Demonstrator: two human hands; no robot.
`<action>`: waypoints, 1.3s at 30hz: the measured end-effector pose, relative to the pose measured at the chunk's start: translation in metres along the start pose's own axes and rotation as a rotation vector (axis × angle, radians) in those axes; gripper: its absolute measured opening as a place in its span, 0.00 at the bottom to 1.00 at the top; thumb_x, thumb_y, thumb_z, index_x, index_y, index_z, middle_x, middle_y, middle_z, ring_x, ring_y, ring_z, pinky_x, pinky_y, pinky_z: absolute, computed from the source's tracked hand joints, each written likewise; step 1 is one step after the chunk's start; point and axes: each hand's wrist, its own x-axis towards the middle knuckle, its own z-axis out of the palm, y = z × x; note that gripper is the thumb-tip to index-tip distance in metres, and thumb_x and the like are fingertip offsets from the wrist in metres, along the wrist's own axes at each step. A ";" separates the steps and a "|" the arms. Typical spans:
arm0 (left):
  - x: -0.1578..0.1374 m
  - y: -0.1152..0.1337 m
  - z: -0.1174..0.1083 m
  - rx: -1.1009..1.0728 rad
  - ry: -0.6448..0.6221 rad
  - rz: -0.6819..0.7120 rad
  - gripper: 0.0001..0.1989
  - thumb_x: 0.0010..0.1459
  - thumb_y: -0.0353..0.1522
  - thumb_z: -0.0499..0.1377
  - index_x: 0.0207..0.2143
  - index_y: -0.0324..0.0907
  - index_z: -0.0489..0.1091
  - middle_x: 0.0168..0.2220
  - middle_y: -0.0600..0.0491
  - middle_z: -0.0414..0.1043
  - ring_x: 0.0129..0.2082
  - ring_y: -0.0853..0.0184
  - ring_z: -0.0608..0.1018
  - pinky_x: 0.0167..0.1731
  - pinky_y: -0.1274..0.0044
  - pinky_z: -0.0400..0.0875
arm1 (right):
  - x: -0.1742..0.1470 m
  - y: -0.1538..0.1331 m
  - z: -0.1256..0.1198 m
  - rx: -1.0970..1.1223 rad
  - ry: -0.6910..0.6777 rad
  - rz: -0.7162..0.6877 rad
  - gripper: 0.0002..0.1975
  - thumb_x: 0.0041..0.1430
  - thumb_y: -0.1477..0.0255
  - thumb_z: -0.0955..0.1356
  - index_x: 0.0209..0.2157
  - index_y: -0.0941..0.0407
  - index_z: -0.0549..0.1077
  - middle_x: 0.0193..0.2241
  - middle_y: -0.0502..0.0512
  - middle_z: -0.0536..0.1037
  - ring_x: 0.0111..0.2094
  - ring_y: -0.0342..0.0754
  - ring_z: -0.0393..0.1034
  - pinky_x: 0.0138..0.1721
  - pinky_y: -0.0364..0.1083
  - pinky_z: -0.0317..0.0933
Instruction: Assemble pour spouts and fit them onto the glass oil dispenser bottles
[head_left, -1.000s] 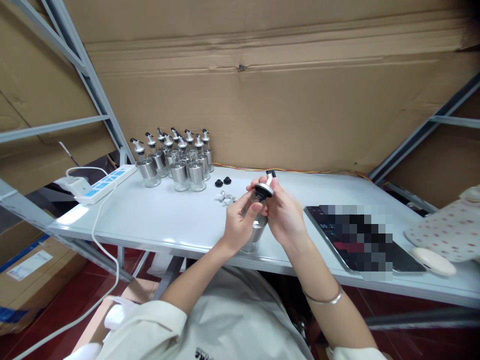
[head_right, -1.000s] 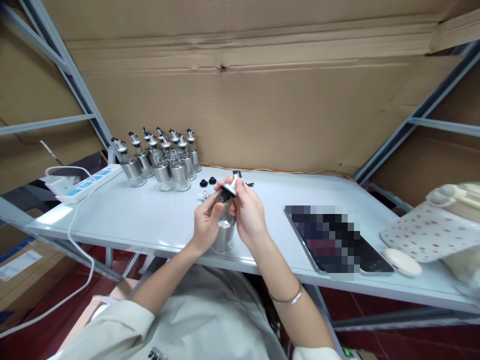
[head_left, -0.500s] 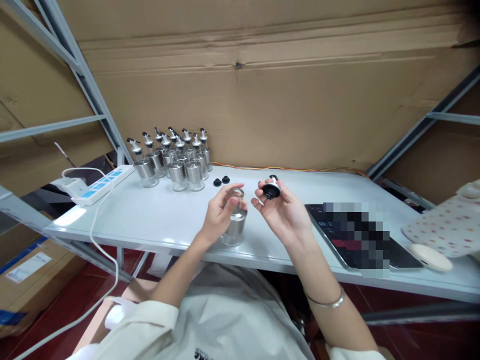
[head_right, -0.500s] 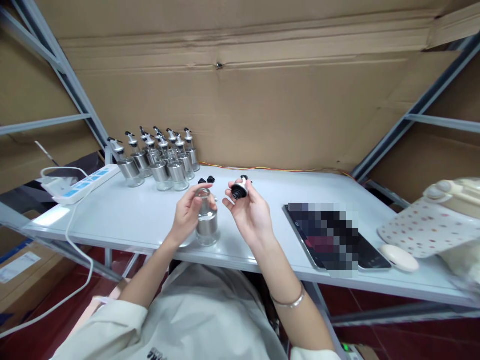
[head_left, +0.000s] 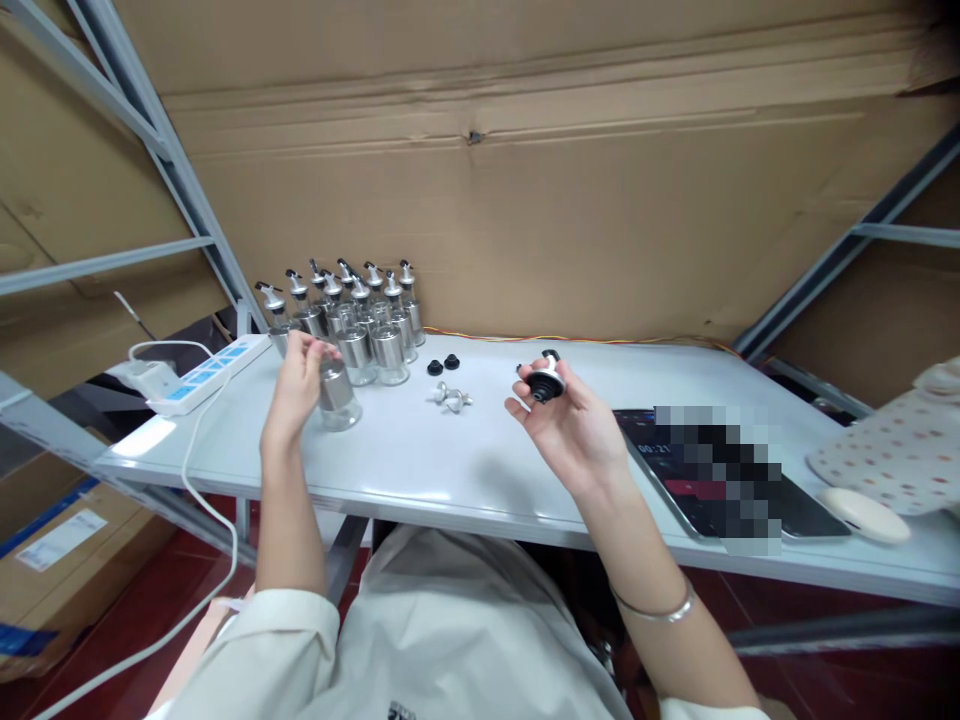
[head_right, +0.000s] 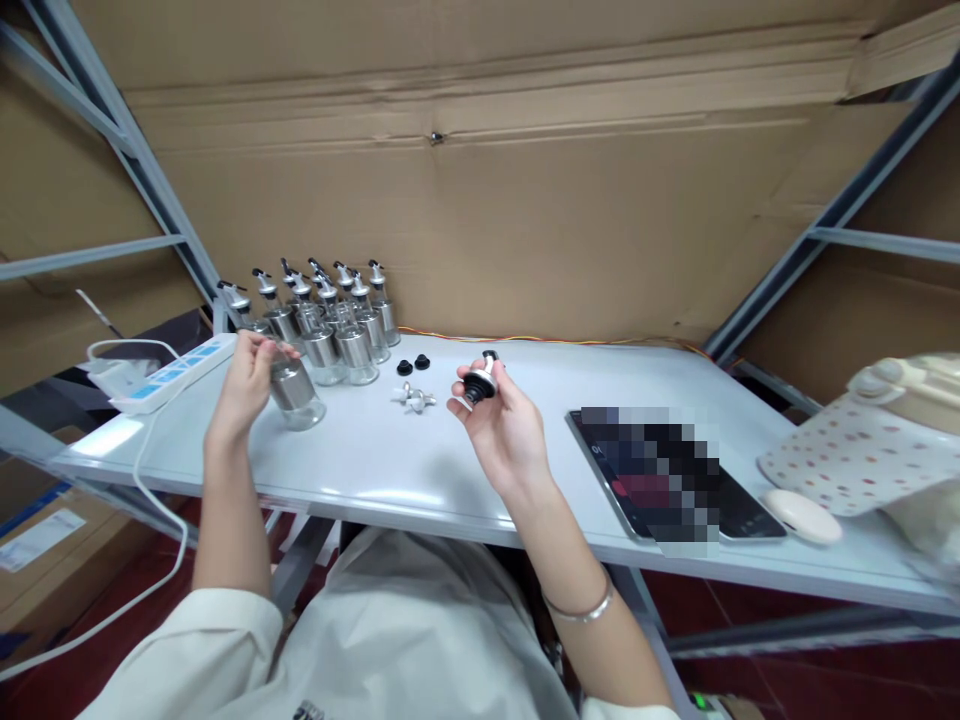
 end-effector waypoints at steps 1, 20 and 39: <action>0.007 -0.007 -0.007 0.067 0.036 0.002 0.17 0.61 0.47 0.48 0.34 0.42 0.56 0.31 0.52 0.71 0.34 0.66 0.75 0.39 0.71 0.68 | 0.000 0.000 0.002 0.019 0.008 0.012 0.08 0.58 0.63 0.65 0.30 0.52 0.66 0.30 0.48 0.72 0.27 0.42 0.66 0.33 0.45 0.65; 0.074 -0.063 0.007 0.185 0.343 0.234 0.15 0.58 0.45 0.54 0.35 0.42 0.59 0.44 0.42 0.65 0.51 0.55 0.66 0.48 0.62 0.60 | -0.008 -0.009 0.024 -0.039 -0.068 0.097 0.09 0.51 0.64 0.70 0.26 0.56 0.73 0.28 0.52 0.72 0.30 0.43 0.65 0.31 0.43 0.61; -0.040 0.057 0.175 -0.696 -0.702 -0.222 0.29 0.39 0.31 0.66 0.45 0.41 0.58 0.34 0.56 0.65 0.20 0.79 0.66 0.20 0.82 0.59 | 0.080 0.024 -0.012 -1.064 -0.030 -0.573 0.08 0.51 0.68 0.67 0.22 0.56 0.71 0.23 0.50 0.65 0.23 0.42 0.57 0.27 0.45 0.55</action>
